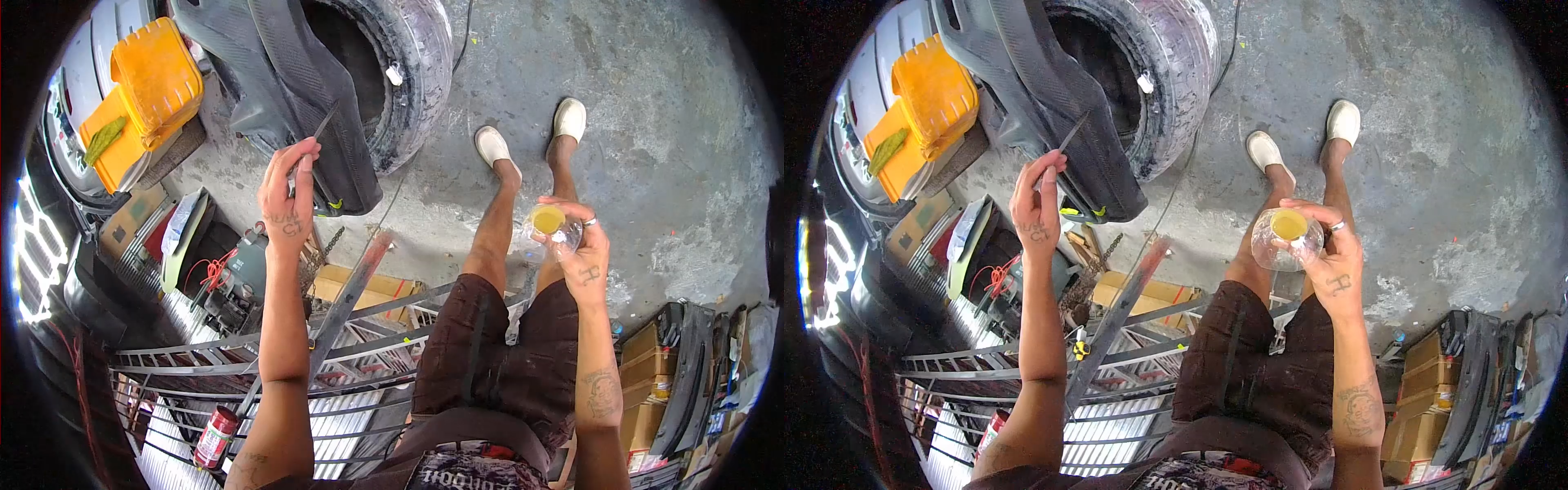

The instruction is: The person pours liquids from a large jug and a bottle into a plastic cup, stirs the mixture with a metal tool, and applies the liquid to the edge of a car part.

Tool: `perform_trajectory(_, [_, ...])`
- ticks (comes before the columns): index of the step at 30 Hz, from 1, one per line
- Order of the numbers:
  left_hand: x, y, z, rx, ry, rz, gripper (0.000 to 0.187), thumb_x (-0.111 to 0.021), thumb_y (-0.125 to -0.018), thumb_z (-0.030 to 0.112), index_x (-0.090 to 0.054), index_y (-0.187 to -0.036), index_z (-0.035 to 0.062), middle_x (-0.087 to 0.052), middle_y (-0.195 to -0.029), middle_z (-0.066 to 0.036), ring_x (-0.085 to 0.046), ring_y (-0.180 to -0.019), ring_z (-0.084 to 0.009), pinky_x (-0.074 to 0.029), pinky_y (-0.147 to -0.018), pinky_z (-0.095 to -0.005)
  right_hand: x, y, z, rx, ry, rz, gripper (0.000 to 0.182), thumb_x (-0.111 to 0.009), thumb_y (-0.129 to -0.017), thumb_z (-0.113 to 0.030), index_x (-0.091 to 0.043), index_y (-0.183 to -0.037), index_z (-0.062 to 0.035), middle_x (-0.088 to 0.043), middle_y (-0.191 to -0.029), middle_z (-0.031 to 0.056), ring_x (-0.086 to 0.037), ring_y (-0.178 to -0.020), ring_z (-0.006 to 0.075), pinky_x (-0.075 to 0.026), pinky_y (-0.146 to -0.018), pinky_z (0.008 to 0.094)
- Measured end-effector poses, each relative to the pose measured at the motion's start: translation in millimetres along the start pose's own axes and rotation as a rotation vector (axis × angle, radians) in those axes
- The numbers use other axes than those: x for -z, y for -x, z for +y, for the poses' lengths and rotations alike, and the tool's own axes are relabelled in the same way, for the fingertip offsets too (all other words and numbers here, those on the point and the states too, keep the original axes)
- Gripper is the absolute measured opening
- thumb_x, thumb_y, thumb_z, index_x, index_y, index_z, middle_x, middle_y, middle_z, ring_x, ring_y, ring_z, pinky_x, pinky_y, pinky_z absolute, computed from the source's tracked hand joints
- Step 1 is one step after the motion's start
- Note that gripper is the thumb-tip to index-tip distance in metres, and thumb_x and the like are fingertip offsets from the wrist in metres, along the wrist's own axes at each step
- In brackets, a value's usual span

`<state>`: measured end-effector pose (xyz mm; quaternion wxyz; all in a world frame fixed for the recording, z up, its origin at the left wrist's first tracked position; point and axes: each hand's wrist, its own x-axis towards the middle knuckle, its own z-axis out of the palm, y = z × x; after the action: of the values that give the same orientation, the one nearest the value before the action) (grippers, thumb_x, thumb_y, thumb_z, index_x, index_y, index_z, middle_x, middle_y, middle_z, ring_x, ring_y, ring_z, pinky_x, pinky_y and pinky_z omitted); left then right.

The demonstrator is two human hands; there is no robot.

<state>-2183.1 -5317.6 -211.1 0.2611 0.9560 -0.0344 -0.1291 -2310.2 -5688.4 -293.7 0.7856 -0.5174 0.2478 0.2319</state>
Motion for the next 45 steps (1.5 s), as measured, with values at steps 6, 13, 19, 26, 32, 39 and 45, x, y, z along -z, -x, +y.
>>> perform_trajectory(6, [1.6,-0.8,5.4,-0.026,0.017,0.048,0.018,-0.058,-0.096,-0.003,-0.067,-0.111,-0.0025,-0.071,-0.098,-0.015,-0.07,-0.092,-0.0242,-0.054,-0.082,-0.0319,-1.4,0.0,-1.8,-0.007,0.005,0.023,0.038,-0.079,-0.081,-0.001,-0.061,-0.113,-0.0024,-0.069,-0.122,0.0171,-0.065,-0.116,0.0248,-0.051,-0.101,0.0374])
perform_trajectory(13, [2.9,-0.3,8.1,-0.059,-0.034,-0.014,0.021,-0.054,-0.099,-0.001,-0.067,-0.114,-0.0032,-0.07,-0.102,-0.014,-0.068,-0.095,-0.0209,-0.052,-0.086,-0.0305,-2.3,0.0,-2.0,-0.018,0.033,0.037,0.038,-0.08,-0.079,0.0,-0.062,-0.112,-0.0027,-0.069,-0.122,0.0162,-0.065,-0.115,0.0236,-0.051,-0.1,0.0361])
perform_trajectory(19, [0.5,-3.6,8.8,-0.09,-0.075,-0.021,0.019,-0.055,-0.098,-0.002,-0.067,-0.113,-0.0022,-0.07,-0.099,-0.015,-0.069,-0.092,-0.0223,-0.052,-0.085,-0.0315,-0.8,-1.9,-1.6,-0.008,0.033,0.032,0.038,-0.08,-0.08,-0.001,-0.061,-0.113,-0.0029,-0.069,-0.122,0.0163,-0.065,-0.115,0.0237,-0.051,-0.1,0.036])
perform_trajectory(26, [0.1,-5.0,8.9,-0.105,-0.106,-0.013,0.019,-0.056,-0.097,-0.002,-0.067,-0.112,-0.0021,-0.07,-0.098,-0.015,-0.069,-0.091,-0.0229,-0.053,-0.084,-0.0317,0.6,-1.8,-3.6,-0.002,0.019,0.019,0.036,-0.078,-0.083,-0.003,-0.061,-0.114,-0.0022,-0.069,-0.122,0.016,-0.065,-0.115,0.0233,-0.051,-0.1,0.0361])
perform_trajectory(32, [1.7,-7.4,12.1,-0.139,-0.136,-0.025,0.02,-0.059,-0.093,-0.005,-0.066,-0.111,-0.0015,-0.07,-0.1,-0.016,-0.07,-0.089,-0.0272,-0.054,-0.081,-0.0335,2.3,-2.0,-3.1,0.001,-0.003,0.014,0.033,-0.075,-0.086,-0.006,-0.062,-0.116,-0.0024,-0.068,-0.123,0.0154,-0.065,-0.115,0.0229,-0.051,-0.1,0.0363])
perform_trajectory(39, [10.8,-7.2,29.0,-0.087,-0.09,0.049,0.018,-0.059,-0.093,-0.006,-0.067,-0.109,-0.0029,-0.071,-0.097,-0.016,-0.07,-0.088,-0.0257,-0.054,-0.08,-0.0321,5.5,-1.4,1.4,0.013,-0.021,0.006,0.033,-0.075,-0.087,-0.007,-0.061,-0.117,-0.0025,-0.068,-0.123,0.0155,-0.064,-0.115,0.0232,-0.051,-0.099,0.0363])
perform_trajectory(45, [7.4,-9.7,24.4,-0.146,-0.145,-0.021,0.02,-0.06,-0.092,-0.006,-0.067,-0.11,-0.0021,-0.07,-0.099,-0.015,-0.07,-0.089,-0.0268,-0.054,-0.08,-0.0329,2.9,-1.5,0.1,0.011,0.002,0.015,0.035,-0.077,-0.084,-0.004,-0.061,-0.115,-0.0025,-0.068,-0.123,0.016,-0.064,-0.115,0.0231,-0.052,-0.099,0.0362])
